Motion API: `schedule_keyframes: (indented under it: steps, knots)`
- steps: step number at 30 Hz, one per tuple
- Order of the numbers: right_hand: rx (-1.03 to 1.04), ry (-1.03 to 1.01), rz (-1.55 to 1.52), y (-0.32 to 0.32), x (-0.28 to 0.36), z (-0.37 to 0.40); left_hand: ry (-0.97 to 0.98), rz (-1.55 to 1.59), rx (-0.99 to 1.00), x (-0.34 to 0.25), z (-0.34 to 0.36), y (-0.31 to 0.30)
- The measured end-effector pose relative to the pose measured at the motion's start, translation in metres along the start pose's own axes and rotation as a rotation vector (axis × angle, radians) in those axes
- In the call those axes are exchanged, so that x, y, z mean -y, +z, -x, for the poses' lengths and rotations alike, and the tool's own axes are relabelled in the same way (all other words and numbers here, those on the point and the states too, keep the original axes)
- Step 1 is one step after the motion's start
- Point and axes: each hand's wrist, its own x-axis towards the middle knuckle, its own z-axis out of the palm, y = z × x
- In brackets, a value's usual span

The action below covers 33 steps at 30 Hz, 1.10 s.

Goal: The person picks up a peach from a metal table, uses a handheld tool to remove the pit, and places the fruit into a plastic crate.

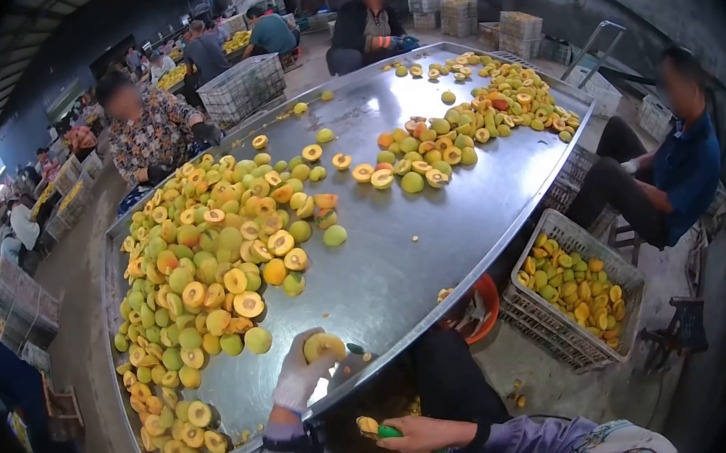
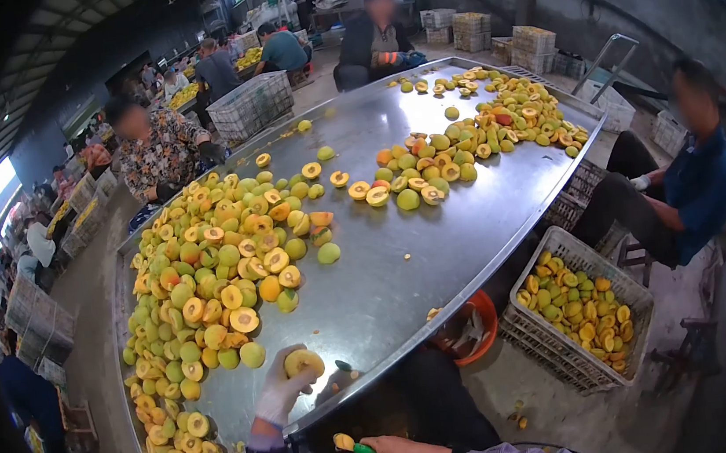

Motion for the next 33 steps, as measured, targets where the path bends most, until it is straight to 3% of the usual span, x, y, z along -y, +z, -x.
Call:
schedule_keyframes:
  steps: [2, 3, 4, 6, 7, 9, 10, 12, 18, 23, 27, 29, 33]
  knots:
    - [-0.047, 0.011, 0.053, 0.000, -0.001, -0.001, -0.011, 0.007, 0.047, -0.018, 0.041, 0.004]
    - [-0.100, -0.102, 0.123, -0.001, -0.007, -0.004, -0.024, 0.013, 0.098, -0.022, 0.058, 0.007]
    - [-0.153, -0.213, 0.191, 0.000, -0.010, -0.006, 0.100, -0.282, 0.083, -0.019, 0.070, 0.011]
    - [-0.166, -0.257, 0.220, 0.001, -0.007, -0.003, 0.067, -0.583, -0.116, -0.019, 0.085, 0.015]
    - [-0.173, -0.286, 0.198, 0.003, 0.003, 0.002, 0.057, -0.581, -0.115, -0.006, 0.088, 0.012]
    - [-0.151, -0.292, 0.149, 0.002, 0.028, 0.016, 0.032, 0.264, -0.220, 0.030, 0.088, 0.001]
    - [-0.149, -0.287, 0.146, 0.001, 0.032, 0.018, 0.026, 0.265, -0.220, 0.023, 0.093, 0.004]
    - [-0.108, -0.307, 0.142, 0.004, 0.036, 0.020, 0.045, 0.580, -0.175, -0.007, 0.105, 0.013]
    - [-0.266, -0.445, 0.304, 0.009, 0.022, 0.015, 0.152, 0.660, -0.189, -0.023, 0.113, 0.028]
    - [-0.226, -0.273, 0.187, 0.007, 0.051, 0.035, 0.229, 0.607, -0.169, -0.025, 0.107, 0.039]
    - [-0.295, -0.336, 0.238, 0.005, 0.059, 0.040, 0.152, 0.711, -0.177, -0.027, 0.111, 0.044]
    - [-0.295, -0.325, 0.243, 0.007, 0.062, 0.041, 0.133, 0.838, -0.041, -0.027, 0.114, 0.043]
    - [-0.376, -0.420, 0.357, 0.010, 0.065, 0.041, 0.115, 0.764, -0.065, -0.027, 0.119, 0.050]
